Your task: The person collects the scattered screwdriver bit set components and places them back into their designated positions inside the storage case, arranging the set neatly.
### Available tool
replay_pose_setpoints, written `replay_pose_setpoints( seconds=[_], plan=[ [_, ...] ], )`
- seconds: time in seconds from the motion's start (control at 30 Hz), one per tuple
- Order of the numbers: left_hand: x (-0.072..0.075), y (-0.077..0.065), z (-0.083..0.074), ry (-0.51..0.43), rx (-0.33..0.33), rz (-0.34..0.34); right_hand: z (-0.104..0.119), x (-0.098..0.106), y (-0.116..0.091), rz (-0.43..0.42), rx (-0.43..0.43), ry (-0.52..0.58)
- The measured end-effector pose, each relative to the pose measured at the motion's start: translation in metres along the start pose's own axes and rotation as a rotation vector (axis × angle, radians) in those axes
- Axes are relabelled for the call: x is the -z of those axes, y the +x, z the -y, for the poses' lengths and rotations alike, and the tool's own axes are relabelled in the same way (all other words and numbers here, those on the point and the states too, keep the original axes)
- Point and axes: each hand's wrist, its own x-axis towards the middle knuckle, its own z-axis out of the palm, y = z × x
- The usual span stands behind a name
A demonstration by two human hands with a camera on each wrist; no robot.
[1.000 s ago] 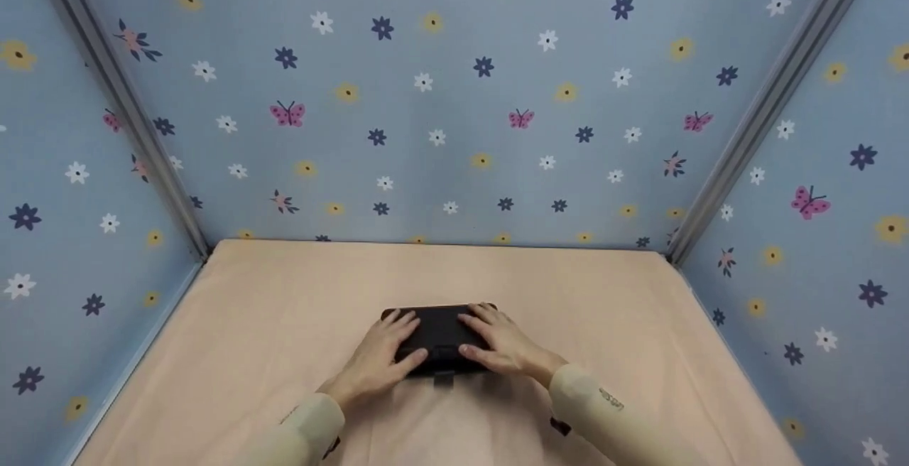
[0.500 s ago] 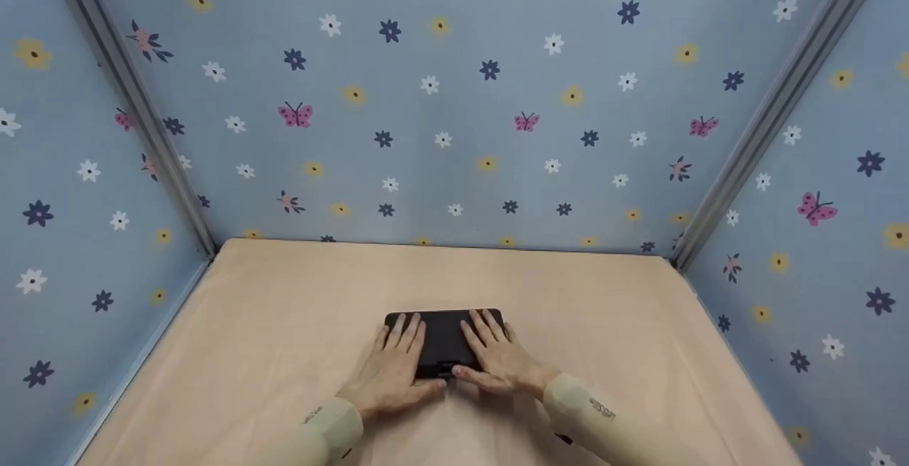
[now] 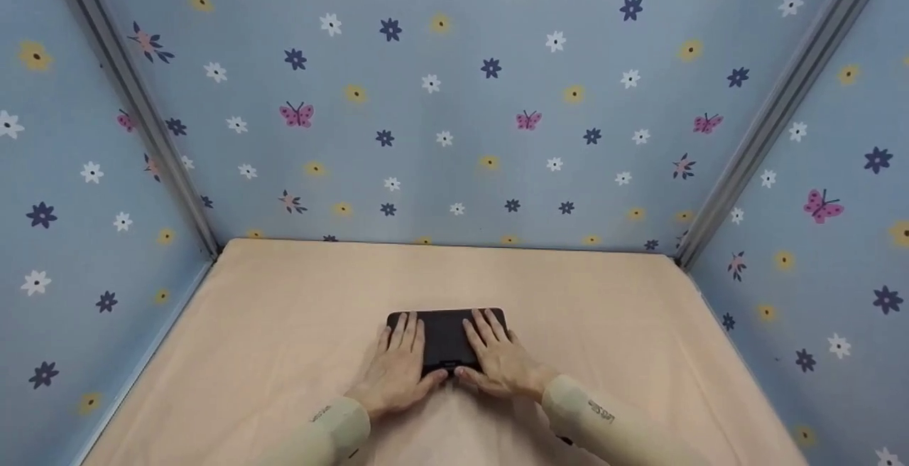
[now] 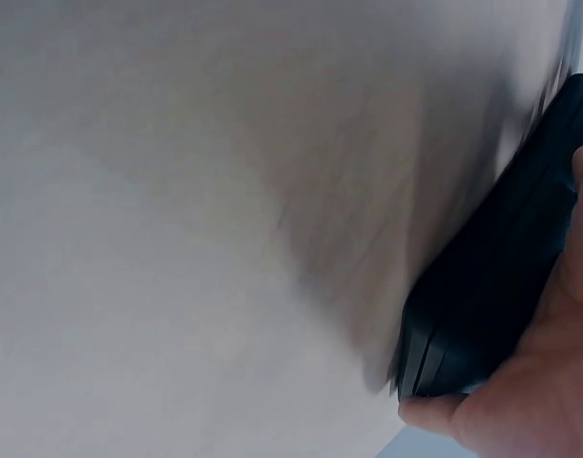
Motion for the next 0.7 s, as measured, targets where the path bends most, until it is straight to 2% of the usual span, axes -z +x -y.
replay_pose_setpoints(
  seconds=[0.17,0.43,0.7],
  plan=[
    [-0.005,0.002,-0.003,-0.004,0.001,-0.018,0.0,-0.003,-0.001,-0.005,-0.019,0.007],
    [-0.012,0.002,-0.01,-0.019,0.054,-0.012,0.007,-0.012,-0.001,-0.025,-0.067,-0.012],
    [-0.013,0.002,-0.006,-0.039,0.057,-0.029,0.011,-0.016,0.004,-0.034,-0.078,0.022]
  ],
)
